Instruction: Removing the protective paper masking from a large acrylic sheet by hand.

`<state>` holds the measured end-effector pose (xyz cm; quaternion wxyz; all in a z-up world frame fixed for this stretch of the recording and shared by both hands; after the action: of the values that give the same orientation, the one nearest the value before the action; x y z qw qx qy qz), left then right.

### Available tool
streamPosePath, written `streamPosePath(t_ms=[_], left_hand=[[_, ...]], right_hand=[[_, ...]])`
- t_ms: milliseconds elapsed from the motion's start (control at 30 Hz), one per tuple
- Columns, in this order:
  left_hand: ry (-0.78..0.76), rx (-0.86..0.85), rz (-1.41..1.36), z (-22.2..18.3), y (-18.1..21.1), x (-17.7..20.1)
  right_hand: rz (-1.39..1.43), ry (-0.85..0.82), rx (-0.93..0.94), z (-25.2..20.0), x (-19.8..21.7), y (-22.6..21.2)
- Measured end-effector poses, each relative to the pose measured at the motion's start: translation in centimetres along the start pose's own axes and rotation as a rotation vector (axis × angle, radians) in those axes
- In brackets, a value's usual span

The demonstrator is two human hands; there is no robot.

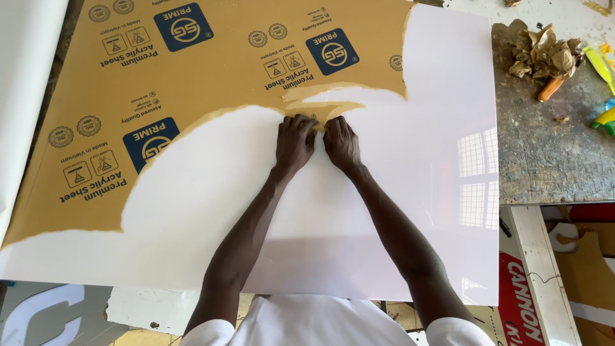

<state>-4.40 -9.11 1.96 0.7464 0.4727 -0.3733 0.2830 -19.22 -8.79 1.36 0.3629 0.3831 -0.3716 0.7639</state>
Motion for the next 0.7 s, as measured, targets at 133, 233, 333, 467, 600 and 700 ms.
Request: streamPosePath(t_ms=[133,233,333,467,600,700], left_hand=[[-0.043,-0.021,0.01,0.4,0.5,-0.5],[-0.049,-0.06,0.002,1.4,0.7,-0.8],[-0.073,-0.106,0.013,2.1,0.4,-2.7],[-0.107,-0.151,-0.014,3.0,-0.2,-3.7],[-0.082,-0.112,-0.187,3.3,0.2,-1.9],[-0.066,-0.079,-0.279,3.8,-0.3,-1.5]], right_hand=[[0.013,0.041,-0.023,0.0,0.9,-0.1],[0.151,0.076,-0.1,0.8,1.1,0.9],[0.124,0.048,-0.101,0.5,1.0,0.5],[0.215,0.068,-0.146,0.5,1.4,0.8],[0.315,0.12,-0.206,-0.1,1.1,2.3],[0.335,0.151,-0.211,-0.1,1.2,2.4]])
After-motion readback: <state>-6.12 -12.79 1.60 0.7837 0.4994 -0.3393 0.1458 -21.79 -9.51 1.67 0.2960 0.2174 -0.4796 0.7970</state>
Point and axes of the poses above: each hand's wrist, its own z-axis towards the middle knuckle, its own x-axis out of the back of the hand, y = z × x, the point moved 9 cm from there along z, towards the middle knuckle, and after that the axes turned 6 degrees about -y, right-handed, at the moved point
